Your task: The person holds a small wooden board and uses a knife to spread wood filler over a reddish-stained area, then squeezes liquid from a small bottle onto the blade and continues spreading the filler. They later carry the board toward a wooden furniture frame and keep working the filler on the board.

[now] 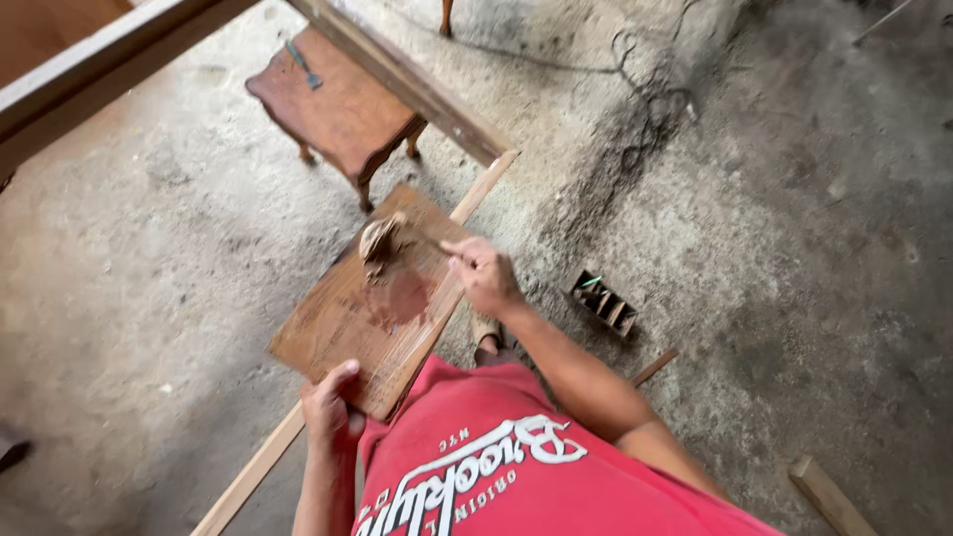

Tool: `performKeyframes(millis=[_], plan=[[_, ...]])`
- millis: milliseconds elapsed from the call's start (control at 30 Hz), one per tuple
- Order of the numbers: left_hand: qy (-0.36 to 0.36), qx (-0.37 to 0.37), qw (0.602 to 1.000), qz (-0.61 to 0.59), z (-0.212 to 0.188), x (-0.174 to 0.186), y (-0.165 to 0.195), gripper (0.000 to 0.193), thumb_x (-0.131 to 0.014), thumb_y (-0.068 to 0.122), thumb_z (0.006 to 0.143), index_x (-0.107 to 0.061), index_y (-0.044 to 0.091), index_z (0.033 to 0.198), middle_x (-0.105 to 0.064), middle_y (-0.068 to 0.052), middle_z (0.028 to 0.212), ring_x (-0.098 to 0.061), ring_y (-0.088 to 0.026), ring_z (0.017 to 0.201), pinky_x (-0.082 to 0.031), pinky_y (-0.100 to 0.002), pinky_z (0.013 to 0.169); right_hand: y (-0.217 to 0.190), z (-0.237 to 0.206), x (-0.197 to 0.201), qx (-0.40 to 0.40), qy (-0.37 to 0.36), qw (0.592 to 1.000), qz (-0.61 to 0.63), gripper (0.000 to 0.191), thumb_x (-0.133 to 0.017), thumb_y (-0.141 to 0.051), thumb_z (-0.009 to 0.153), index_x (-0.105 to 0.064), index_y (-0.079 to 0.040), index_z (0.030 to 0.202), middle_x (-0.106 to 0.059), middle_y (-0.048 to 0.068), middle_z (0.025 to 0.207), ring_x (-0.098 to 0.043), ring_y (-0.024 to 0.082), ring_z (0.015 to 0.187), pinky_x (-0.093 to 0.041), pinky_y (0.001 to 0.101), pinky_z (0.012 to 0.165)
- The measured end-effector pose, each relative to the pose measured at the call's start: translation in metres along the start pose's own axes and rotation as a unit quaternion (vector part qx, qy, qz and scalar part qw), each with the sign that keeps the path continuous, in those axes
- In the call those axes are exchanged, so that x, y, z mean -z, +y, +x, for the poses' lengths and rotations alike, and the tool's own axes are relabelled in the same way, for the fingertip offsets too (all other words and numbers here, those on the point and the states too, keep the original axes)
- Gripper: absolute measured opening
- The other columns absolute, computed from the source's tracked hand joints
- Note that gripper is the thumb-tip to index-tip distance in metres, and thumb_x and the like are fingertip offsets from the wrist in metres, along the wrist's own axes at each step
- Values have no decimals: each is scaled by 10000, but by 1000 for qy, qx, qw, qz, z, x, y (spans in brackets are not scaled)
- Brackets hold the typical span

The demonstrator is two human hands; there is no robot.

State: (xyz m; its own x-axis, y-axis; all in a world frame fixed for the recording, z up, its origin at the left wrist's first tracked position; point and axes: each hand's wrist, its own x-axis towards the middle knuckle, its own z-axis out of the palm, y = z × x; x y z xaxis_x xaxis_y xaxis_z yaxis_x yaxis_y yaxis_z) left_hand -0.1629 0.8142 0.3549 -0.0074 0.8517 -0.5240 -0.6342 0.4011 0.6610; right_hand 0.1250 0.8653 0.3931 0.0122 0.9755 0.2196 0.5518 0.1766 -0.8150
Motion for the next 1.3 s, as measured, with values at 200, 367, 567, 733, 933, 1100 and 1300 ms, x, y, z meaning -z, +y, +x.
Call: performKeyframes(millis=[200,367,567,733,933,1100,1300], plan=[[-9,17,999,-32,-2,-12,8,475,-690,-32,729,-614,-12,1198,-728,-101,1008,-734,-236,854,-613,-424,816,-22,6,8,28,-18,999,0,248,-690,-45,878,-775,-14,1109,-755,140,1016,-734,219,872,-594,320,750],[-8,46,999,-27,-3,-14,7,443,-695,-16,728,-621,-66,1162,-725,-145,983,-730,-272,820,-636,-480,777,-24,6,1,-54,-44,998,7,223,-703,-82,919,-772,-32,1126,-765,111,996,-703,183,791,-580,296,678],[-8,36,999,-32,-1,-8,4,420,-716,-12,764,-630,-117,1162,-732,-166,998,-731,-277,832,-634,-457,791,-15,-7,-5,-96,6,994,61,235,-698,-56,955,-769,-12,1174,-752,120,973,-636,169,744,-514,285,637],[10,22,999,-31,3,-7,1,485,-676,-21,693,-636,10,1176,-748,-86,968,-750,-220,811,-628,-397,770,-15,-9,-4,-240,-45,968,60,218,-608,-72,978,-777,-28,1109,-775,94,1057,-713,174,776,-569,324,579],[-11,19,999,-24,5,1,-6,429,-722,-22,778,-617,-73,1190,-704,-105,918,-690,-234,771,-608,-407,730,-17,-11,-4,-30,-46,997,56,223,-707,-42,898,-782,4,1104,-786,144,978,-751,172,864,-592,301,749],[-3,21,1000,-1,-1,-9,4,391,-700,-14,767,-633,-109,1140,-733,-130,939,-721,-247,799,-620,-397,749,-10,-10,-8,-139,-40,987,72,247,-680,-60,933,-766,-10,1159,-793,121,969,-705,162,802,-563,293,715],[-10,16,1000,-5,-7,-19,11,417,-697,-13,736,-630,-122,1133,-729,-149,943,-713,-268,794,-625,-442,748,-5,-1,2,-41,-4,998,55,201,-675,-52,945,-765,-10,1120,-761,97,1107,-706,155,943,-576,280,812]])
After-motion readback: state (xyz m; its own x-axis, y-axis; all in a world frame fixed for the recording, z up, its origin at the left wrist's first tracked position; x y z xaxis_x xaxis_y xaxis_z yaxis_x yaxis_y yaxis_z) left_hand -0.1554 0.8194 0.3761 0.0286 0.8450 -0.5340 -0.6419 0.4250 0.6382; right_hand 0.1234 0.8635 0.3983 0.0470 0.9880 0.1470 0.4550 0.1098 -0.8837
